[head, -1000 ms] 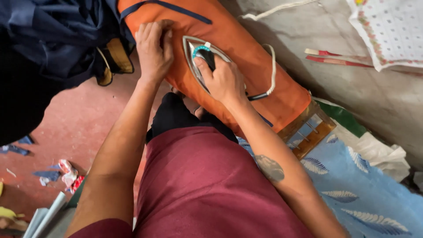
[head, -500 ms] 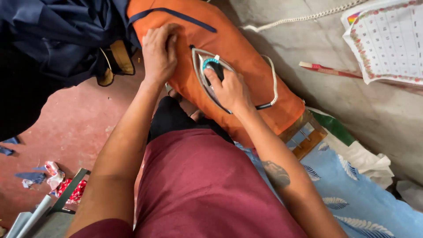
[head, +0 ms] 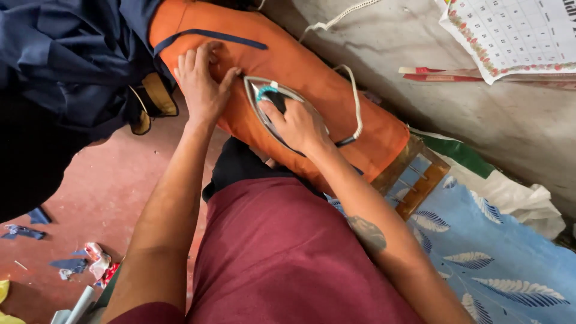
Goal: Ironing and pressing fabric components on an ironing board in a garment factory.
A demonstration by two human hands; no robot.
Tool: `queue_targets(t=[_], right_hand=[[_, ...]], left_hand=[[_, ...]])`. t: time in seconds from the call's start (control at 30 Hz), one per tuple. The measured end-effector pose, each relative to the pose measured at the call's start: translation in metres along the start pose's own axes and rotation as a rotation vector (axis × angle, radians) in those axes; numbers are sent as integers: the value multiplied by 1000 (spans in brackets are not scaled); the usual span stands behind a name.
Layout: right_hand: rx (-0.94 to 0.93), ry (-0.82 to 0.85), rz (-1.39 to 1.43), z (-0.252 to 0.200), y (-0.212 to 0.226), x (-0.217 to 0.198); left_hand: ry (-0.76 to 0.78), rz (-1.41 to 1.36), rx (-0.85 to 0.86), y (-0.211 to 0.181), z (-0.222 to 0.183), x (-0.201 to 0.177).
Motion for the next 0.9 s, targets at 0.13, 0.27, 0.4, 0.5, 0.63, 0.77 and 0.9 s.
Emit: queue_targets(t=[0.13, 0.27, 0.4, 0.5, 0.63, 0.77, 0.9], right_hand=[[-19, -11, -2, -24, -30, 2], [-99, -120, 88, -59, -68, 2], [260, -4, 174, -110, -124, 4], [532, 0, 145, -156, -164, -9], [489, -165, 116, -188, -226, -24], [484, -236, 332, -194, -254, -42], [424, -277, 447, -183, -250, -58]], left_hand=[[-5, 14, -21, 2, -1, 5], [7, 51, -34, 1, -1, 6], [-9, 119, -8, 0, -4, 6], [-95, 163, 169, -31, -15, -9], [39, 27, 557, -87, -44, 19], [92, 124, 855, -117, -76, 44], [100, 213, 926, -103, -75, 37]])
Point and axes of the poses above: each hand's wrist, its own z-axis towards the middle knuckle, its own x-axis out of the palm, y = z × x, the point moved 5 cm from there along z, towards the middle knuckle
